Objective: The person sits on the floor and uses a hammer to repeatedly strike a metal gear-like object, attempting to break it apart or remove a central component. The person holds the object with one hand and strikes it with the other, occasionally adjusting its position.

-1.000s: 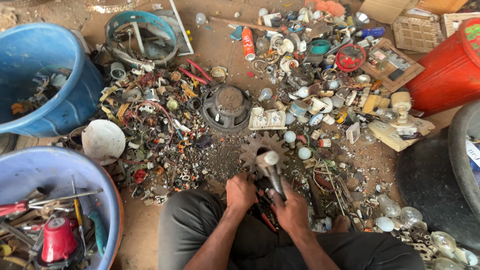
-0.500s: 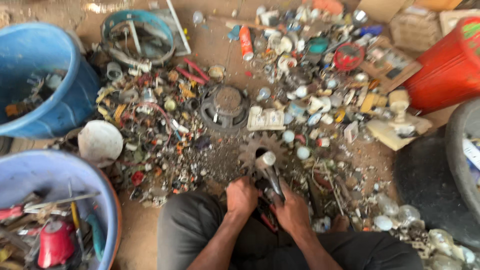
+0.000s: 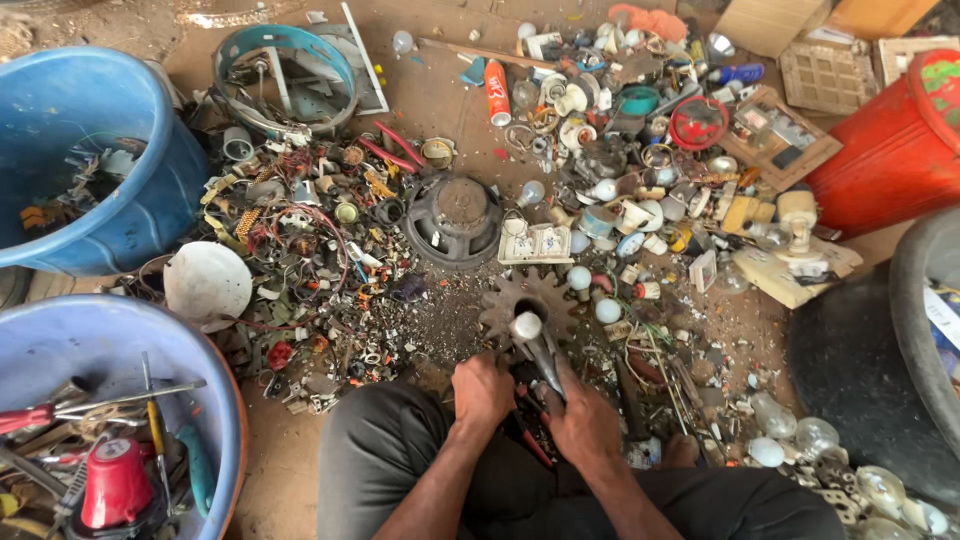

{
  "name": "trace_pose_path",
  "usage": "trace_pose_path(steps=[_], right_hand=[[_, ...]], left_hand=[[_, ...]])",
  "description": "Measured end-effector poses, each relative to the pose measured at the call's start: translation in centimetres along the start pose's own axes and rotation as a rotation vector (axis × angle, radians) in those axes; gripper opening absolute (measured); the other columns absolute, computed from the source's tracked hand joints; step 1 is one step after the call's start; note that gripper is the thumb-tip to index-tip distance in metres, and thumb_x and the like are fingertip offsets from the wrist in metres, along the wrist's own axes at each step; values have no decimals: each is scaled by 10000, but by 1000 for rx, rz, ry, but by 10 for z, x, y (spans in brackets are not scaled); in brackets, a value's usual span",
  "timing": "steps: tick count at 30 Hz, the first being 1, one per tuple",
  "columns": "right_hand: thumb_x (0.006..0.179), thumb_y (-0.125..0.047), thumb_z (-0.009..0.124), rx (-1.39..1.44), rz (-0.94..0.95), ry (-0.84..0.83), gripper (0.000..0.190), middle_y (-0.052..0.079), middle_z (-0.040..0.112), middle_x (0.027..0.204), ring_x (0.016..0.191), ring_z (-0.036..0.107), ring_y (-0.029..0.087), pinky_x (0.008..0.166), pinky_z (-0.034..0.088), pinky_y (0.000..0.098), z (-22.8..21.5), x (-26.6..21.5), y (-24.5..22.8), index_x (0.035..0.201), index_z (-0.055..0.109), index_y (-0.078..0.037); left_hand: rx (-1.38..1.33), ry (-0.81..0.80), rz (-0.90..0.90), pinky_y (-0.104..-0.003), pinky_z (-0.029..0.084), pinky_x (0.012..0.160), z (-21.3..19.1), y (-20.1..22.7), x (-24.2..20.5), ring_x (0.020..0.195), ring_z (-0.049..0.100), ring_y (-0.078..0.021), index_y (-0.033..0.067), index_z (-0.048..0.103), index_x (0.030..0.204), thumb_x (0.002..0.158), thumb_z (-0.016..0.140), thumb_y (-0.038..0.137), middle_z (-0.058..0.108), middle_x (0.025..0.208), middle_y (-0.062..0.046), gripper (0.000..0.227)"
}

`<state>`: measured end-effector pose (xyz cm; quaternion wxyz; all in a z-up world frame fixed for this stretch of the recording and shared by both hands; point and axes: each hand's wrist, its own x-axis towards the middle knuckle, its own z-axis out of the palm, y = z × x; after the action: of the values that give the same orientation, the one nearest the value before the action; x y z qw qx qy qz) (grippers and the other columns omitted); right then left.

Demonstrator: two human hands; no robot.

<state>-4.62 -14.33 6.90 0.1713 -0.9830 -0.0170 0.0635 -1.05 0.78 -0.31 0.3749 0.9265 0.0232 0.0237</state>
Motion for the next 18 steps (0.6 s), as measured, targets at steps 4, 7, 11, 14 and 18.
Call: trace_pose_path(steps=[4,7,11,14,18], right_hand=[[980,-248,682,295,-279,444,491,234,743,976,767,752,330,606,589,407,-13,-12,2,1383,566,9],[1092,-231,629,400,-464,649,403,233,704,1053,863,741,325,706,600,391,-28,-20,-3,1410,519,-10],[1024,-249,631,146,-145,146,436,173,705,897,679,691,309,585,549,414,-21,-13,-11,1425,551,-98],[987,-300,643,-90,130,-208,583,134,722,774,575,660,301,542,509,424,-13,2,-6,1529,466,-173],[949,-290,707,127,-105,160,577,137,724,776,558,663,281,504,520,421,-5,-8,2,1455,538,-72]], left_hand=[[-211,-18,-323,-495,577,718,-5,8,-3,696,716,-408,-8,742,801,927,644,231,695,677,-232,287],[-319,-117,-444,-475,597,695,-14,14,-4,647,744,-366,7,728,845,946,601,240,711,655,-206,284],[-263,-51,-365,-472,590,708,-20,17,-3,639,735,-364,1,756,830,943,612,225,705,660,-211,289],[-229,-151,-383,-458,608,688,-22,21,5,628,749,-347,21,729,910,935,600,205,713,667,-195,226],[-232,-165,-395,-438,617,718,-20,12,1,653,749,-339,1,758,808,886,641,210,719,660,-184,252]])
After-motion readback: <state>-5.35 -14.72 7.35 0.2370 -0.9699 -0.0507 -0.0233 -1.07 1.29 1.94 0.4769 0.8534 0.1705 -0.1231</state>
